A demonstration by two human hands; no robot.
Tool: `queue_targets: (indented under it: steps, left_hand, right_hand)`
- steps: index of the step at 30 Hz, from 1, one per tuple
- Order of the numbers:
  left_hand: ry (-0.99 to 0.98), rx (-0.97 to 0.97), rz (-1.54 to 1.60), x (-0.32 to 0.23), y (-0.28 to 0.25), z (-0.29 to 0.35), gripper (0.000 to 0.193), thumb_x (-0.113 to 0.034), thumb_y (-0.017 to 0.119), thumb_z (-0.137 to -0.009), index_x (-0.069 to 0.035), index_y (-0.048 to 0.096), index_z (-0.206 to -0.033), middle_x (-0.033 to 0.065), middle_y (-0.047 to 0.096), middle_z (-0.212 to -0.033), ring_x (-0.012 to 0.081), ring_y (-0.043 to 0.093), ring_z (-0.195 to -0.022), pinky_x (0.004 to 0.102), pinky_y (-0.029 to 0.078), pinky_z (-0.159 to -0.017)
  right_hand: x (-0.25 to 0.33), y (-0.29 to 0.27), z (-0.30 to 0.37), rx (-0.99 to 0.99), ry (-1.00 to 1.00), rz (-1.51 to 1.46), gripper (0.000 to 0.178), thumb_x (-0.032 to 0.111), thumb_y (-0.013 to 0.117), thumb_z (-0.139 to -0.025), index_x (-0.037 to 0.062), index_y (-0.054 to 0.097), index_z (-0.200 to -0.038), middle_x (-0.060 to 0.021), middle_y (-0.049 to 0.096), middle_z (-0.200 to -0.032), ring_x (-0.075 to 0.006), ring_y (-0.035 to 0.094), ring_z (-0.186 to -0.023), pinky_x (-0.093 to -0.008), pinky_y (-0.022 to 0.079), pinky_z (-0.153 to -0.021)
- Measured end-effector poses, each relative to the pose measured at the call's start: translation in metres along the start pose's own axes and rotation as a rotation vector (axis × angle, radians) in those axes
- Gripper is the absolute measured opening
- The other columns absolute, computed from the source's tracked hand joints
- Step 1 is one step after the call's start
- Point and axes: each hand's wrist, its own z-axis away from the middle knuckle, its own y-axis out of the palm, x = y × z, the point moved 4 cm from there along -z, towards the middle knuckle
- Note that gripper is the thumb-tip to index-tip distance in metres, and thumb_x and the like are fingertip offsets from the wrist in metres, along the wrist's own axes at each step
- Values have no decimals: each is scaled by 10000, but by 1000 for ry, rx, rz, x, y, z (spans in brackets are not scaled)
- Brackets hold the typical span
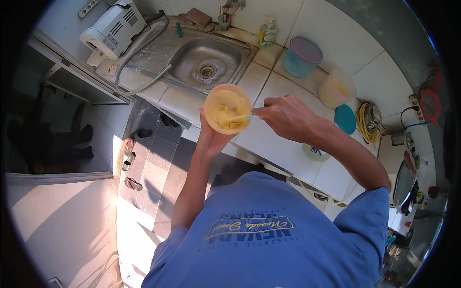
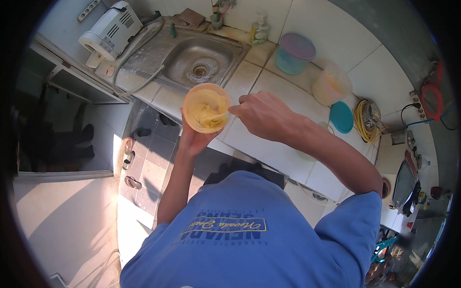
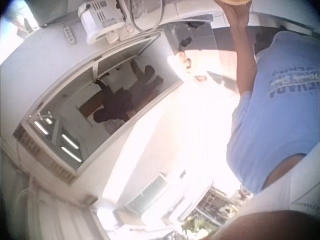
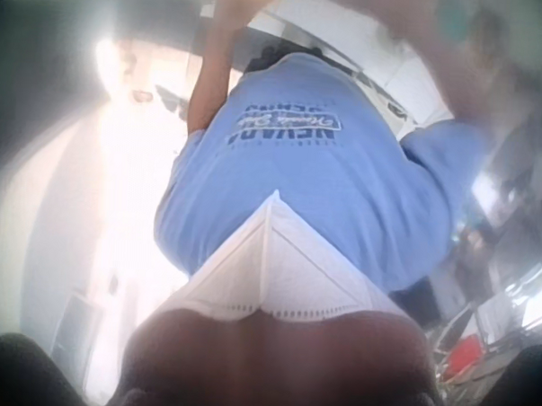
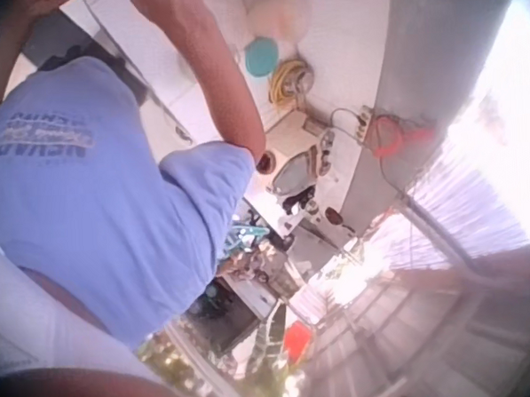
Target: The person scoops a yellow substance from a large container into a smaller bowl using a pink scoop. They then stir the substance in the bowl with a blue spoon, occasionally rinsing the spoon in the sink. Finally, they transfer some of the mixture onto a small blue toy figure.
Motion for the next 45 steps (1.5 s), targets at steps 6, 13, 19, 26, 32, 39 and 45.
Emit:
queue_targets:
  steps: [6, 13, 19, 26, 32, 39, 45]
  left_hand:
    - [158, -102, 262, 10, -30, -10, 565, -472, 405, -1004, -84, 412, -1415, 138, 486, -1398, 310, 509, -1265, 493, 442, -1058]
    - [124, -132, 309, 9, -44, 14, 517, -400, 435, -991, -67, 458, -1387, 166, 527, -1362, 353, 520, -1248, 564, 430, -1046]
    - [156, -277, 294, -9, -85, 75, 532, -439, 442, -981, -81, 479, -1372, 160, 531, -1362, 352, 521, -1250, 579, 420, -1049]
    - [210, -332, 200, -36, -110, 103, 521, -435, 417, -980, -72, 502, -1345, 172, 547, -1335, 356, 529, -1235, 581, 413, -1050]
    - [209, -397, 385, -74, -112, 97, 563, -494, 451, -955, -84, 518, -1335, 149, 555, -1333, 350, 529, -1231, 576, 404, -1050]
    - [318, -524, 352, -118, -148, 76, 579, -528, 474, -937, -88, 530, -1310, 157, 572, -1292, 360, 542, -1194, 581, 395, -1043]
    - [451, -627, 425, -156, -155, 62, 691, -598, 525, -871, -103, 502, -1353, 166, 561, -1304, 377, 512, -1223, 597, 345, -1067]
  right_hand:
    - [36, -3, 6, -568, -76, 206, 441, 187, 691, -854, 63, 590, -1265, -143, 643, -1119, -342, 577, -1101, -445, 485, -919]
    - [148, -54, 51, 21, -1133, -1987, 719, 210, 741, -872, -33, 320, -1402, -214, 555, -1222, -264, 588, -1127, -435, 461, -972]
    - [176, -42, 36, 347, -1113, -2245, 605, 158, 773, -845, -46, 381, -1258, -166, 549, -1069, -251, 590, -1026, -333, 482, -864]
    - [151, 13, -1, 376, -655, -1930, 724, 245, 716, -899, -3, 316, -1449, -160, 540, -1280, -229, 573, -1148, -372, 452, -986]
    - [-5, 66, -117, -51, -24, -1320, 396, 208, 617, -963, 25, 534, -1304, -102, 609, -1213, -182, 590, -1124, -342, 487, -958]
    - [-267, 126, -332, -636, 576, -1941, 258, 128, 575, -961, 3, 579, -1186, -79, 624, -1117, -177, 618, -1023, -334, 527, -904]
    - [-366, 161, -489, -647, 529, -2293, 288, 57, 553, -957, -5, 568, -1238, -83, 629, -1011, -121, 619, -806, -162, 512, -604]
